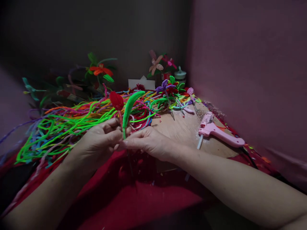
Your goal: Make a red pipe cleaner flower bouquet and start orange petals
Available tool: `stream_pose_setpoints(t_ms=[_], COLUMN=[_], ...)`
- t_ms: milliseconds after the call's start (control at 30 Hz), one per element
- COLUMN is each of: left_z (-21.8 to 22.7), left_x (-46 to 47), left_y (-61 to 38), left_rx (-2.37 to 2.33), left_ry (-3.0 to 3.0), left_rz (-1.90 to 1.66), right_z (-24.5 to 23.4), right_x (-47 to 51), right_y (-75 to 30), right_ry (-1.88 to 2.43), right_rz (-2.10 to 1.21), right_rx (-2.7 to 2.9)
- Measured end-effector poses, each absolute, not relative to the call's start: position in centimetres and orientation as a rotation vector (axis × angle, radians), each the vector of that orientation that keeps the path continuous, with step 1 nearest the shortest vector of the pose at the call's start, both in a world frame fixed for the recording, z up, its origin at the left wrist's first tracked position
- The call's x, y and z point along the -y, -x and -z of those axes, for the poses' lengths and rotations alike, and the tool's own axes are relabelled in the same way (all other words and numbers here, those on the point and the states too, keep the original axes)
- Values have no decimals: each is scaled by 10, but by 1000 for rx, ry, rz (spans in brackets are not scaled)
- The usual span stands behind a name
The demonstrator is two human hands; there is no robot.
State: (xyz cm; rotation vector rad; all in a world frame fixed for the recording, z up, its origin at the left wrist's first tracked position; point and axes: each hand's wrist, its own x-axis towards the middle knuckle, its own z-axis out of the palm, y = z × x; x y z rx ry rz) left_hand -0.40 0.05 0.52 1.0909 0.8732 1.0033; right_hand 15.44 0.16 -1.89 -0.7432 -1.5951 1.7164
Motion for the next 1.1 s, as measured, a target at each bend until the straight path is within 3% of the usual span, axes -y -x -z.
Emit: stream_pose_setpoints(t_ms=[200,600,933,1100], left_z=[-7,-3,-5,-7], left_x=[0,-3,-4,0], left_y=[8,10,11,9], left_rx=[-1034,-695,-1066,-1073], left_ry=[-1137,-1015,-1132,-1214], left_rz=[-929,-765,-878,-962], right_z=[18,28,21,20], right_x=[-1,-6,-9,-10], right_y=[-155,-159,-159,-161], right_ry=[783,547,794,765], right_rz=[-1696,-1956,-1648,-1729], right_rx=[1726,1645,1720,1751])
